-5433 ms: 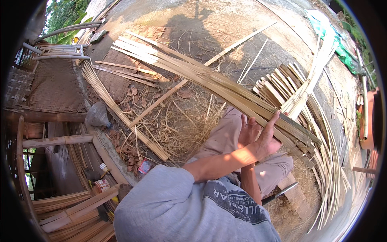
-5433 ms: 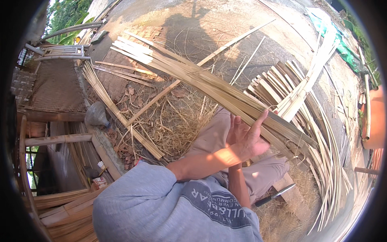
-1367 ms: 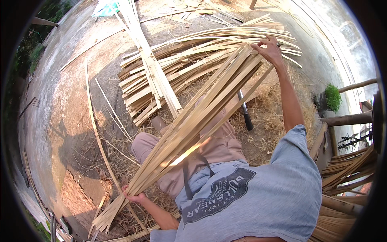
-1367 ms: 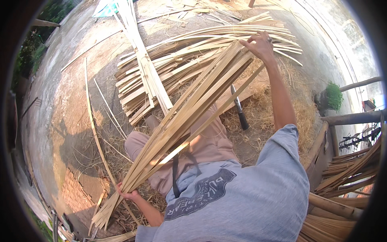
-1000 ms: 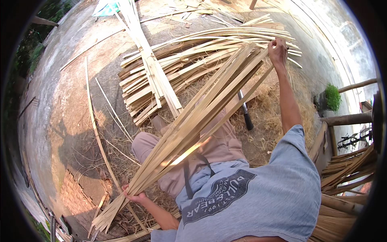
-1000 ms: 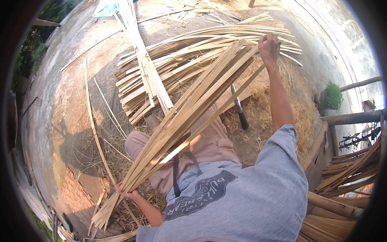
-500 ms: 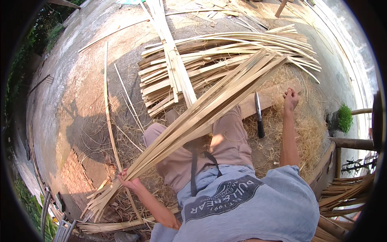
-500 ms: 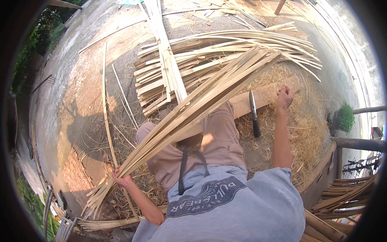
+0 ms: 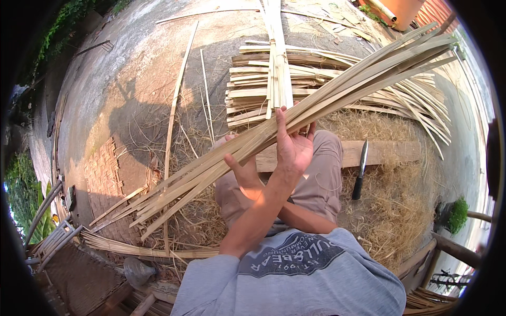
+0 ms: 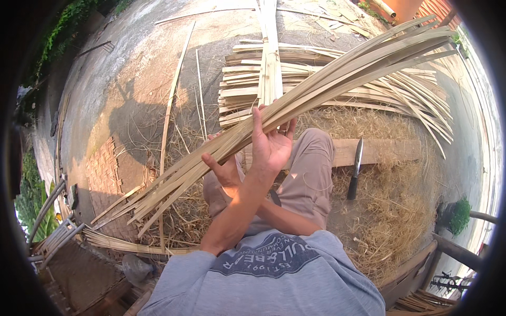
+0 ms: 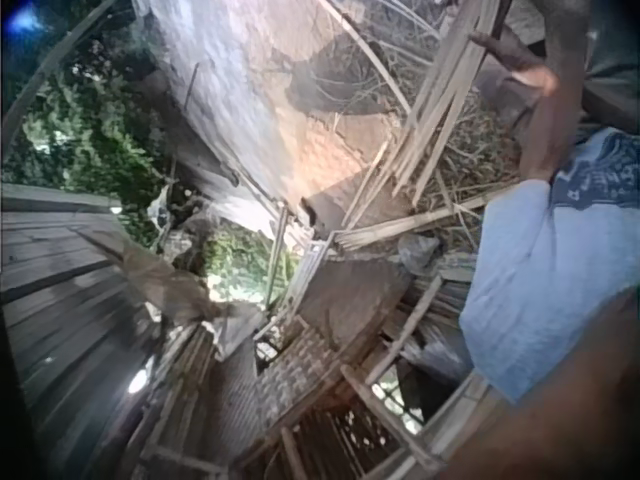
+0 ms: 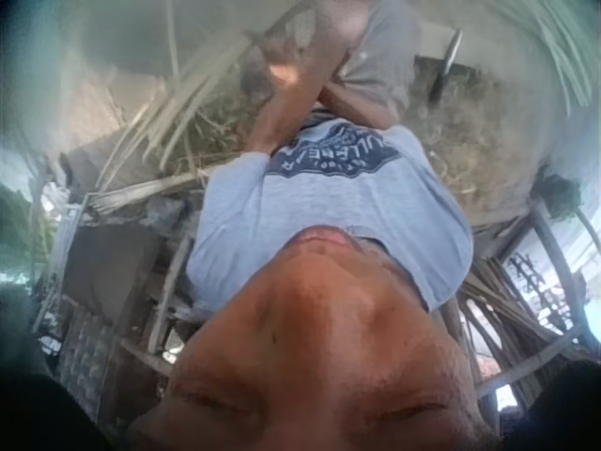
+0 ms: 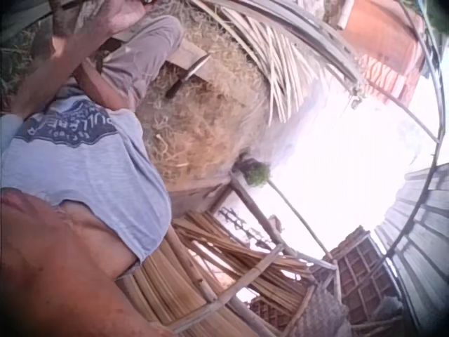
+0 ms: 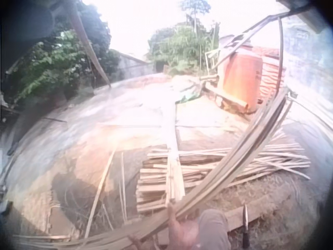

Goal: The person uses a knife to split long bamboo strips into thinner slats on a wooden board. They then gather the slats, align them, and tie them into bundles using a thin strip of material.

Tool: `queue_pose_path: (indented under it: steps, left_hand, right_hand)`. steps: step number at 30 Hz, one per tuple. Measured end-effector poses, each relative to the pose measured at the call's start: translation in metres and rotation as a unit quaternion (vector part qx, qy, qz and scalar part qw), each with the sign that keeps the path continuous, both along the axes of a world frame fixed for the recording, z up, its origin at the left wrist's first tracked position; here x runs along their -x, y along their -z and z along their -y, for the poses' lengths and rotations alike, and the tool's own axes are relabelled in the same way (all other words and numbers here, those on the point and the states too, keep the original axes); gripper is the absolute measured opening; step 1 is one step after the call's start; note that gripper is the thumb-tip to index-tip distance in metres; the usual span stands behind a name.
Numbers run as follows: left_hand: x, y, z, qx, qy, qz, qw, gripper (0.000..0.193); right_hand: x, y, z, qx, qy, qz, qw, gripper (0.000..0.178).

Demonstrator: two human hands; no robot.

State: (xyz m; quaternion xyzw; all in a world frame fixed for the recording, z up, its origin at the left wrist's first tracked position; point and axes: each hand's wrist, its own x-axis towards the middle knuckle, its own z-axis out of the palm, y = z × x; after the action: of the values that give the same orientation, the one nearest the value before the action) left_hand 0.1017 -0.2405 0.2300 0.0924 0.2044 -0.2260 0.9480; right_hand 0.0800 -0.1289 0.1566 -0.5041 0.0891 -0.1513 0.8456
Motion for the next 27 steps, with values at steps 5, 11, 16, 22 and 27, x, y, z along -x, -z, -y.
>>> queue_pose_path:
  steps: [5,11,16,22,27]
  left_hand:
    - [0.026,-0.011,-0.019,0.057,0.306,0.072,0.948,0.065]
    - [-0.025,0.019,-0.233,-0.746,0.085,0.400,0.526,0.072]
    - [-0.027,0.106,-0.372,-0.851,0.349,0.198,0.338,0.089]
    - [0.064,0.080,-0.336,-0.721,0.252,0.427,0.483,0.120]
    - [0.092,0.059,-0.315,-0.774,0.332,0.440,0.310,0.114]
  right_hand:
    - [0.000,-0.005,0.045,-0.195,0.026,-0.112,0.974,0.046]
    - [-0.010,0.003,0.145,-0.185,0.138,-0.098,0.968,0.033]
    - [-0.038,0.007,0.190,-0.233,0.114,-0.084,0.962,0.034]
    - [-0.050,0.036,0.233,-0.299,0.155,-0.042,0.941,0.023]
    - [-0.080,0.021,0.233,-0.259,0.114,-0.089,0.955,0.022]
